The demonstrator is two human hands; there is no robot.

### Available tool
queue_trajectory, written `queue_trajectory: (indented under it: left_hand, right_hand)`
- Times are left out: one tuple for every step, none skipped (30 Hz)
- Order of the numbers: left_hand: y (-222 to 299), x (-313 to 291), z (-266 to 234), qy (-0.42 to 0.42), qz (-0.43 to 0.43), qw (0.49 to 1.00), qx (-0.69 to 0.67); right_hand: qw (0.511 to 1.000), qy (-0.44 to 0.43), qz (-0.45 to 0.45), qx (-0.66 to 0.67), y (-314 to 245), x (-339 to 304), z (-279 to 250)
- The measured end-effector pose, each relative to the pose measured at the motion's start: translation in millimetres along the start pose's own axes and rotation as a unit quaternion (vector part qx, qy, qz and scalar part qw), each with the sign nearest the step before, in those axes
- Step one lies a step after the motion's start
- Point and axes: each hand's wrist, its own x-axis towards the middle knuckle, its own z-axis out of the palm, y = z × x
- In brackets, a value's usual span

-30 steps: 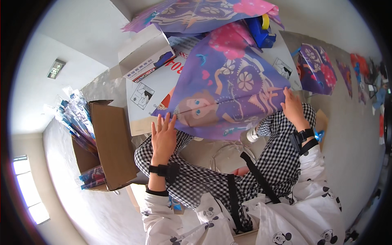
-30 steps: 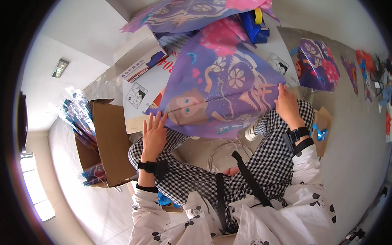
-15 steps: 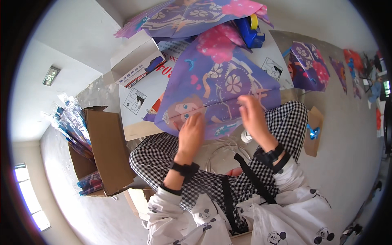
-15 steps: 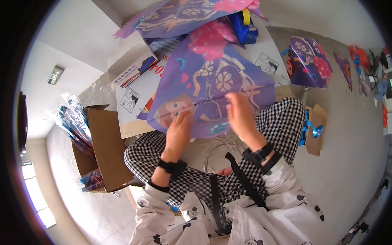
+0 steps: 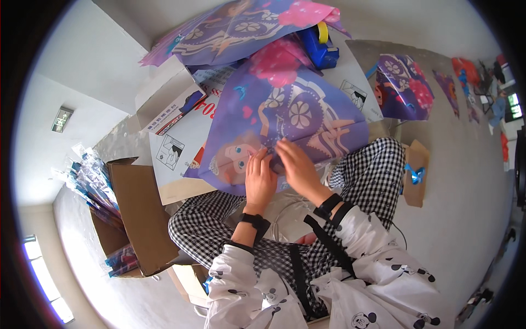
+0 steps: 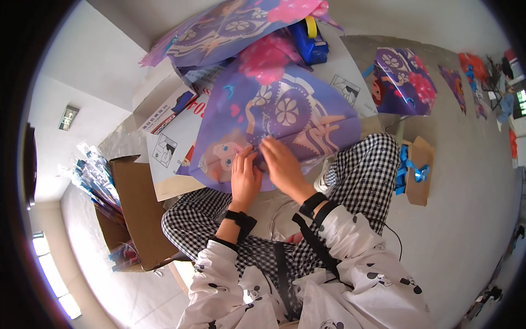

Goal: Assembling a character-themed kite by attaching support rods and tape.

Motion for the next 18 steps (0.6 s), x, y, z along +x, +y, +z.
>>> queue_trajectory:
  left_hand:
    - [2, 0, 4, 0.0, 0.003, 1.0, -0.004]
    - [5, -1, 5, 0.006, 0.014, 1.0, 0.011]
    - [6, -1, 6, 0.012, 0.024, 0.999, 0.026]
    - [7, 0, 7, 0.011, 0.027, 0.999, 0.024]
    - [7, -2, 5, -0.02, 0.03, 0.998, 0.059]
    - [6, -3, 3, -0.051, 0.033, 0.994, 0.094]
    - [5, -5, 0, -0.082, 0.036, 0.988, 0.129]
    - [3, -7, -6, -0.109, 0.021, 0.984, 0.14]
    - [-5, -8, -11, -0.108, 0.022, 0.984, 0.138]
    - [-15, -10, -17, -0.099, -0.012, 0.984, 0.146]
    - [-27, -13, -25, -0.091, -0.048, 0.983, 0.155]
    - [-39, -15, -31, -0.087, -0.064, 0.979, 0.17]
    - [-50, -17, -39, -0.082, -0.08, 0.976, 0.186]
    - [-55, -17, -45, -0.099, -0.115, 0.969, 0.195]
    - [-63, -18, -51, -0.104, -0.133, 0.962, 0.216]
    - [-73, -20, -57, -0.093, -0.149, 0.962, 0.209]
    - [-82, -22, -64, -0.08, -0.166, 0.961, 0.204]
    - [-88, -24, -69, -0.078, -0.166, 0.962, 0.204]
  right_hand:
    - [1.0, -0.02, -0.013, -0.001, -2, -6, 6]
    - [1.0, -0.019, -0.011, -0.004, -3, -10, 8]
    - [0.999, -0.021, -0.011, -0.038, -3, -13, 10]
    - [0.997, -0.023, -0.01, -0.072, -1, -15, 12]
    - [0.997, -0.024, -0.007, -0.074, -1, -16, 9]
    - [0.996, -0.034, -0.002, -0.082, 0, -16, 6]
    - [0.995, -0.044, 0.003, -0.09, 2, -17, 4]
    - [0.995, -0.044, 0.003, -0.091, 6, -17, 0]
    - [0.992, -0.035, 0.025, -0.118, 15, -17, -7]
    - [0.988, -0.026, 0.046, -0.145, 26, -18, -15]
    - [0.981, -0.023, 0.069, -0.181, 40, -18, -23]
    - [0.971, -0.02, 0.093, -0.221, 60, -20, -35]
    - [0.955, 0.0, 0.127, -0.267, 84, -25, -46]
    - [0.935, 0.021, 0.162, -0.316, 113, -31, -61]
    - [0.929, 0.022, 0.207, -0.307, 140, -35, -80]
    - [0.906, -0.016, 0.275, -0.323, 155, -33, -97]
    - [0.904, -0.029, 0.287, -0.315, 168, -33, -107]
    - [0.899, -0.049, 0.282, -0.331, 169, -31, -109]
